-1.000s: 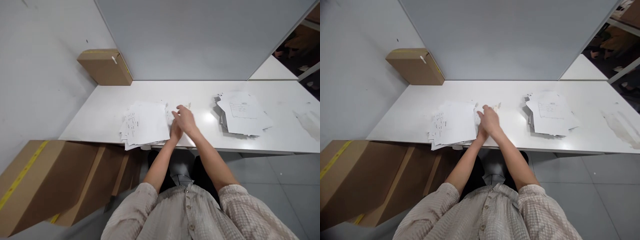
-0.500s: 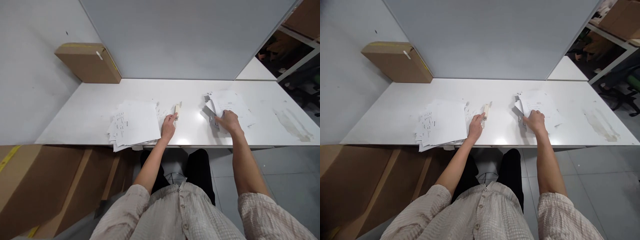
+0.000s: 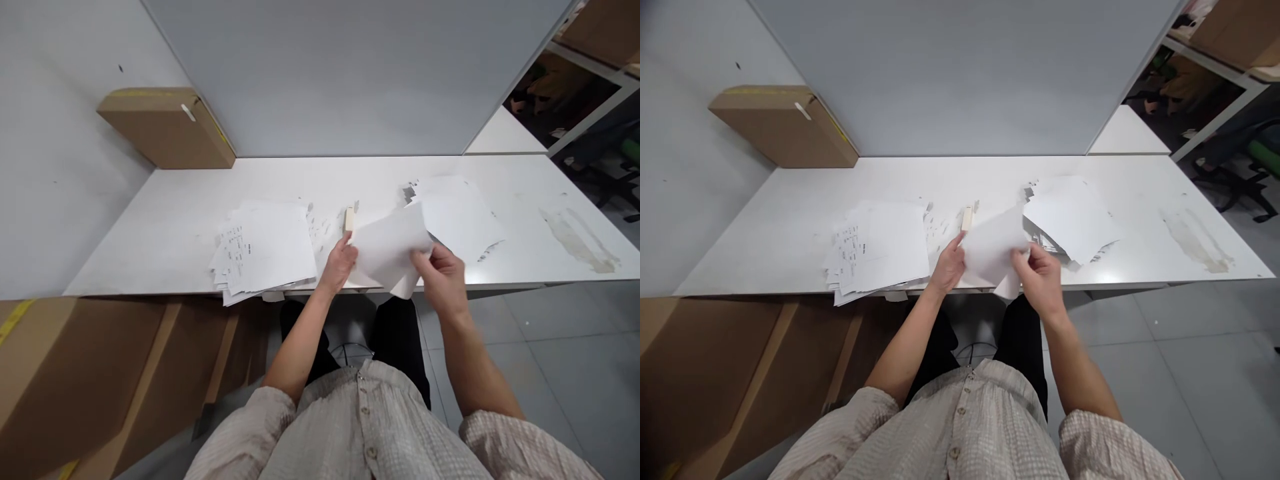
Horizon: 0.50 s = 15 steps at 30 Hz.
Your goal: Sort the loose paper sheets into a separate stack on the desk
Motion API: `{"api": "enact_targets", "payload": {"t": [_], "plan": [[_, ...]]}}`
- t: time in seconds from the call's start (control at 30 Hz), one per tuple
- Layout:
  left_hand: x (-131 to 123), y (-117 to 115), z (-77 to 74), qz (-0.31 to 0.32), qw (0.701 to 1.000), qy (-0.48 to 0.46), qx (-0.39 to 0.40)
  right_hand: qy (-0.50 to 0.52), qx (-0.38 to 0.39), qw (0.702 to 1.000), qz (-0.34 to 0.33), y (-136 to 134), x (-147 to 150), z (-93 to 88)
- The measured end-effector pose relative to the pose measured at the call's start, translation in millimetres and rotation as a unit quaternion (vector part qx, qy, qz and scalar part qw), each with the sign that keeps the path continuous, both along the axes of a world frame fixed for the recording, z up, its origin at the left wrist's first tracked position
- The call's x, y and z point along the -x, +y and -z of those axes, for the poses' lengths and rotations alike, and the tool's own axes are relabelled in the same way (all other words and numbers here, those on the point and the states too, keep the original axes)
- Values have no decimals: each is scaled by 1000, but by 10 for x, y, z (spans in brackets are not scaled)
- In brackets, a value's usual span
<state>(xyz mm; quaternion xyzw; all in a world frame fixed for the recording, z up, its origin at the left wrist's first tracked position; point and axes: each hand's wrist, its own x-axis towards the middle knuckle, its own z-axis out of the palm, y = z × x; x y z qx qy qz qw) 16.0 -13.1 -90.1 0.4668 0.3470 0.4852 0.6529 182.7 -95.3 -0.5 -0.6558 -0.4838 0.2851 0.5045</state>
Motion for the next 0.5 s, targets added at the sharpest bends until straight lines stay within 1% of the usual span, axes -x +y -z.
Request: {"api": "enact_targets", "payload": {"t": [0.03, 0.07, 0.1, 0.13, 0.17, 0.2, 0.23, 0.27, 0.3, 0.37, 0.4, 0.43, 0.5], "plan": [[9, -28, -26, 20, 998, -40, 43, 55, 19, 998, -31, -9, 34, 41], [25, -44, -42, 26, 994, -69, 76, 89, 42, 993, -57, 6, 28, 88], [45, -50, -48, 24, 991, -88, 99, 99, 64, 991, -71, 45, -16, 137], [66, -45, -42, 17, 988, -100, 113, 83, 74, 991, -71, 105, -96, 186], [88, -33, -27, 9, 987, -105, 120, 43, 71, 995, -54, 185, -203, 234], [107, -16, -5, 3, 986, -108, 123, -20, 56, 998, -21, 282, -330, 280], [123, 4, 21, -3, 986, -110, 125, -99, 36, 994, 20, 389, -466, 326], [135, 24, 48, -6, 986, -112, 126, -187, 24, 980, 59, 500, -598, 371], [142, 41, 71, -9, 985, -116, 128, -269, 28, 959, 83, 609, -719, 414], [145, 61, 100, -16, 983, -130, 133, -391, 69, 915, 75, 795, -899, 490], [143, 64, 103, -18, 981, -135, 136, -429, 93, 897, 57, 863, -953, 518], [139, 61, 99, -17, 980, -137, 141, -453, 113, 883, 41, 913, -983, 536], [131, 48, 82, -10, 980, -132, 149, -476, 141, 868, 20, 967, -995, 541]]}}
